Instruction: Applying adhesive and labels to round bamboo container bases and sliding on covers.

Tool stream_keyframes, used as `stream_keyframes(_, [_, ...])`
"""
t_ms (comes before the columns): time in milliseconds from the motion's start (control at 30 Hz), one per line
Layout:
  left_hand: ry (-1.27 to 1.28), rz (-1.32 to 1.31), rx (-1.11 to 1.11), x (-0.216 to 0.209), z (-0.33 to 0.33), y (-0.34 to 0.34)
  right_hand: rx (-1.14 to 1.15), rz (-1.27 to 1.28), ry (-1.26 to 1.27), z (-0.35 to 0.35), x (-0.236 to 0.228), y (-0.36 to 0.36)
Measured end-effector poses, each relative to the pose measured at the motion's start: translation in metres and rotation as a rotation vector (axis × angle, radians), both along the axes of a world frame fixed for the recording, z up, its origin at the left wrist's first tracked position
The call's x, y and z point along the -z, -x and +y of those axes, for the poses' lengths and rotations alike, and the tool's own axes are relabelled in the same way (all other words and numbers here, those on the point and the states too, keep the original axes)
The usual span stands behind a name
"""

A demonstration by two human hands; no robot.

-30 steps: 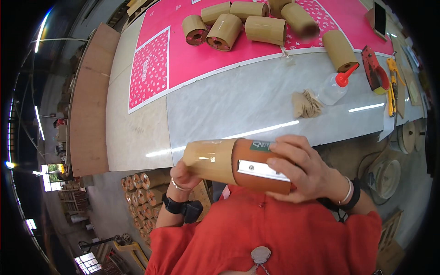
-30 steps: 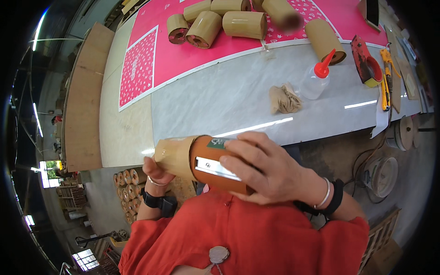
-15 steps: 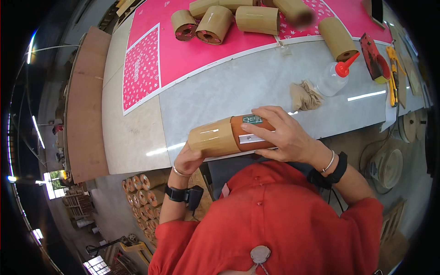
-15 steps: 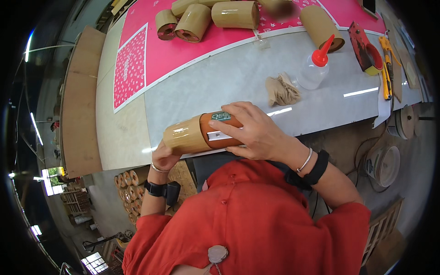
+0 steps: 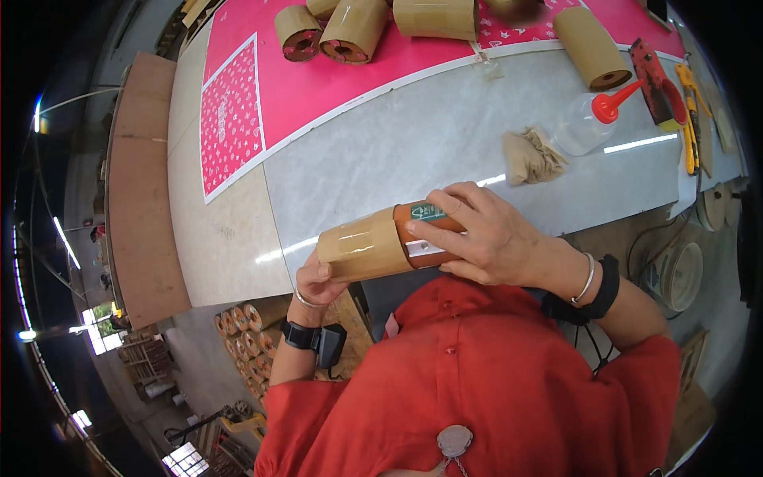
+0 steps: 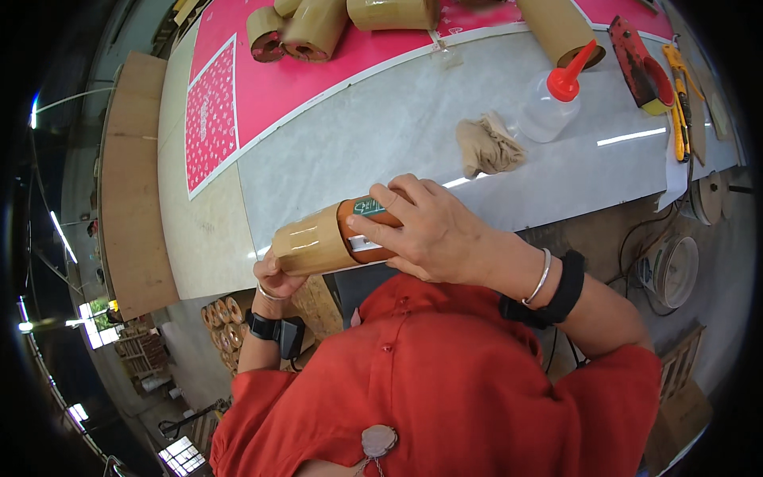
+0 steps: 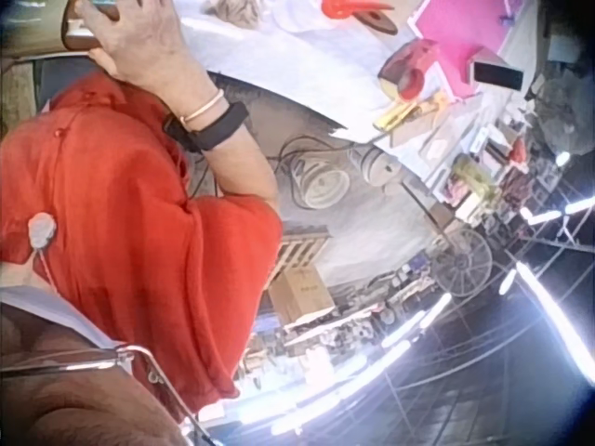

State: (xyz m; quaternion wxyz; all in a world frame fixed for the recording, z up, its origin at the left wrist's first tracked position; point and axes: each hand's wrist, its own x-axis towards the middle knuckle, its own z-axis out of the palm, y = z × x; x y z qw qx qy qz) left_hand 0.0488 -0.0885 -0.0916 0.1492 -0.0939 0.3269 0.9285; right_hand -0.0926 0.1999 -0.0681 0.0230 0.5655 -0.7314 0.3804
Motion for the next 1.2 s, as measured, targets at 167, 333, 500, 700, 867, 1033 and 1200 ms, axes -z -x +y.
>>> stream_keyframes(167, [0.086, -0.161, -0.064, -0.003, 0.001, -0.002, 0.006, -0.001, -0.019, 0.000, -0.005, 0.001])
stream_keyframes(333, [0.392, -0.183, -0.123, -0.025, 0.030, 0.015, 0.038, 0.001, -0.012, -0.002, -0.005, -0.005])
stream_keyframes(500, [0.444, -0.225, -0.225, -0.023, 0.036, 0.014, 0.029, 0.025, -0.023, -0.001, -0.004, -0.003])
stream_keyframes(700, [0.630, -0.150, -0.114, -0.032, 0.030, 0.005, 0.078, -0.292, 0.017, 0.017, -0.008, 0.004])
stream_keyframes(867, [0.446, -0.347, -0.305, -0.036, 0.028, 0.006, 0.167, -0.443, -0.191, 0.018, 0.002, -0.007])
stream_keyframes(1033, [0.484, -0.330, -0.422, -0.033, 0.045, 0.003, 0.091, -0.205, -0.006, 0.016, 0.008, -0.017])
stream_keyframes(1200, [0.563, -0.154, -0.392, -0.025, 0.055, 0.000, 0.097, 0.025, 0.056, 0.016, -0.001, -0.014])
